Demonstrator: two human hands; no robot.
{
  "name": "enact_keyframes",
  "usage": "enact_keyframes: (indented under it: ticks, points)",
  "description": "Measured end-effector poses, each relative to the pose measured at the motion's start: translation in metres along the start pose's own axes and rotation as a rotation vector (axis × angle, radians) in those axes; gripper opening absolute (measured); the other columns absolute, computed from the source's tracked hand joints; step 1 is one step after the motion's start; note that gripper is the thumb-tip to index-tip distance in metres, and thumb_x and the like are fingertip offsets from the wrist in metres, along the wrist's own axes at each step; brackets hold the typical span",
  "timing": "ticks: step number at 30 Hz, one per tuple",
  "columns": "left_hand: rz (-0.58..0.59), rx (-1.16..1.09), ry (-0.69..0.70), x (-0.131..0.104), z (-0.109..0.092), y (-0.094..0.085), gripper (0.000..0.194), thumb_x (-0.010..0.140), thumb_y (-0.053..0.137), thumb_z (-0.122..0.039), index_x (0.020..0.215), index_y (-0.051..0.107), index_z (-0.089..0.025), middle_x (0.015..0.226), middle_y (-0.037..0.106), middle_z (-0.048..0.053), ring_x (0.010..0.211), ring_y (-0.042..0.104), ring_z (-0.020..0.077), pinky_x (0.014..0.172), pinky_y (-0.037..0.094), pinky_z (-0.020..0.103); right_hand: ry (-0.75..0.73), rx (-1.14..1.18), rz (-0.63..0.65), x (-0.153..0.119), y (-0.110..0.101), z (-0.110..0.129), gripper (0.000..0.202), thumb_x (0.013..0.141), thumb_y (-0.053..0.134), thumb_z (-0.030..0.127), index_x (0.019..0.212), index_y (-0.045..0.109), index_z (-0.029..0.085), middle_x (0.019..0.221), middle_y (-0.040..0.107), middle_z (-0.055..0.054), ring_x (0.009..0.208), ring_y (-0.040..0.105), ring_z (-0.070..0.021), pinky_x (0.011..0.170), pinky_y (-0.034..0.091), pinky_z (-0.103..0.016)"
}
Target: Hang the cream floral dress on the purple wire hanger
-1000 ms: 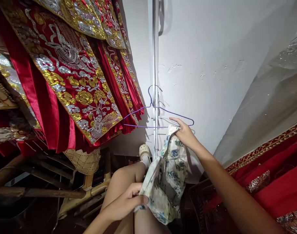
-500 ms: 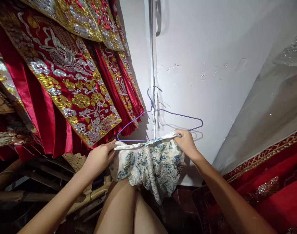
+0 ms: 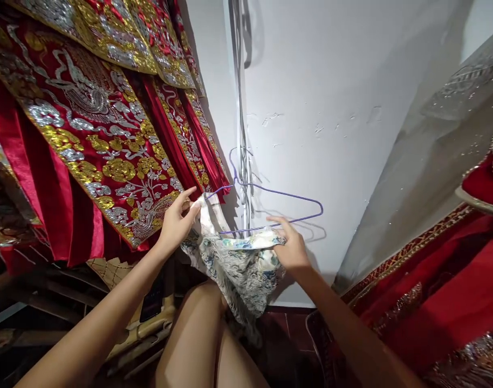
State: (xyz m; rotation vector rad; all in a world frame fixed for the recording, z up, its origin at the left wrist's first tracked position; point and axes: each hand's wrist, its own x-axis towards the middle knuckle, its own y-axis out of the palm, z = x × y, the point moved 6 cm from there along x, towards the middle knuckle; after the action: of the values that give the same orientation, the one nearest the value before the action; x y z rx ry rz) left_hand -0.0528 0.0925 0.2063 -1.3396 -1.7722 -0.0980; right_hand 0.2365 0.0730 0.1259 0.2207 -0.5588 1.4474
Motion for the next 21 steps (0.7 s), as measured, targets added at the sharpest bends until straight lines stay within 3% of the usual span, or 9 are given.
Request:
enact_keyframes:
  ticks: [2, 4, 6, 8, 9, 11, 16, 18, 21]
  points:
    - [0.005, 0.067, 0.03, -0.004, -0.001, 0.001, 0.031, 0.095, 0.051, -0.035, 0.111, 0.069, -0.016, 0.088, 0.073, 0.005, 0.081, 0.064, 0.0205, 0.077, 0.046, 0.028, -0.015, 0.012, -0.172, 0.003, -0.025, 0.0, 0.085, 0.065, 0.059, 0.014, 0.147, 0.042, 0.022, 0.073, 0.066, 0.002, 0.062, 0.059, -0.0178, 0.056, 0.045, -0.025]
    - [0.041, 0.14, 0.076, -0.007, -0.003, 0.002, 0.028, 0.097, 0.048, -0.035, 0.099, 0.07, -0.018, 0.091, 0.073, 0.005, 0.084, 0.064, 0.0205, 0.078, 0.044, 0.028, -0.038, -0.049, -0.296, 0.014, -0.052, 0.002, 0.097, 0.065, 0.063, 0.017, 0.156, 0.03, 0.019, 0.071, 0.065, 0.002, 0.059, 0.057, -0.0177, 0.055, 0.045, -0.026]
    - [0.064, 0.178, 0.097, -0.007, -0.005, 0.001, 0.028, 0.098, 0.045, -0.035, 0.098, 0.068, -0.019, 0.091, 0.072, 0.005, 0.083, 0.063, 0.0202, 0.078, 0.043, 0.027, 0.006, -0.173, -0.255, 0.033, -0.069, 0.003, 0.083, 0.066, 0.064, 0.022, 0.147, 0.049, 0.015, 0.068, 0.065, 0.0, 0.059, 0.057, -0.0183, 0.055, 0.044, -0.026]
    - [0.079, 0.206, 0.092, -0.004, -0.006, -0.002, 0.028, 0.099, 0.043, -0.035, 0.094, 0.065, -0.019, 0.084, 0.069, 0.004, 0.08, 0.061, 0.0194, 0.075, 0.041, 0.027, 0.106, -0.313, -0.066, 0.051, -0.073, 0.003, 0.051, 0.065, 0.065, 0.026, 0.112, 0.075, 0.013, 0.064, 0.066, -0.002, 0.06, 0.059, -0.0198, 0.053, 0.042, -0.027]
    - [0.08, 0.221, 0.082, -0.003, -0.005, -0.004, 0.028, 0.099, 0.042, -0.036, 0.091, 0.064, -0.019, 0.08, 0.066, 0.003, 0.077, 0.06, 0.0188, 0.073, 0.04, 0.027, 0.139, -0.363, 0.013, 0.056, -0.073, 0.005, 0.036, 0.064, 0.065, 0.028, 0.093, 0.079, 0.013, 0.063, 0.067, -0.003, 0.061, 0.06, -0.0206, 0.053, 0.041, -0.027]
    - [0.079, 0.245, 0.067, -0.001, -0.006, -0.008, 0.029, 0.099, 0.042, -0.037, 0.085, 0.06, -0.019, 0.074, 0.061, 0.001, 0.072, 0.056, 0.0177, 0.07, 0.039, 0.027, 0.137, -0.393, 0.047, 0.061, -0.072, 0.013, 0.024, 0.064, 0.064, 0.028, 0.076, 0.078, 0.014, 0.063, 0.068, -0.004, 0.062, 0.06, -0.0204, 0.054, 0.04, -0.026]
    - [0.077, 0.271, 0.094, 0.001, -0.01, -0.013, 0.029, 0.098, 0.042, -0.037, 0.08, 0.056, -0.019, 0.073, 0.057, 0.001, 0.071, 0.053, 0.0171, 0.069, 0.036, 0.027, 0.008, -0.41, -0.245, 0.059, -0.081, 0.03, 0.058, 0.062, 0.065, 0.021, 0.12, 0.071, 0.015, 0.062, 0.065, 0.001, 0.051, 0.049, -0.0136, 0.05, 0.037, -0.024]
    - [0.112, 0.243, 0.087, 0.004, -0.007, -0.014, 0.03, 0.098, 0.042, -0.039, 0.081, 0.058, -0.018, 0.073, 0.058, 0.001, 0.071, 0.053, 0.017, 0.069, 0.037, 0.027, 0.021, -0.454, -0.193, 0.061, -0.081, 0.03, 0.045, 0.064, 0.066, 0.022, 0.107, 0.076, 0.016, 0.067, 0.068, -0.001, 0.058, 0.055, -0.0159, 0.054, 0.04, -0.025]
    - [0.165, 0.155, 0.041, 0.012, 0.007, -0.021, 0.033, 0.096, 0.045, -0.043, 0.086, 0.063, -0.017, 0.076, 0.061, 0.001, 0.073, 0.054, 0.0169, 0.07, 0.038, 0.026, 0.142, -0.423, 0.061, 0.065, -0.082, 0.029, 0.012, 0.067, 0.072, 0.027, 0.07, 0.076, 0.016, 0.063, 0.068, -0.003, 0.06, 0.058, -0.0179, 0.052, 0.038, -0.025]
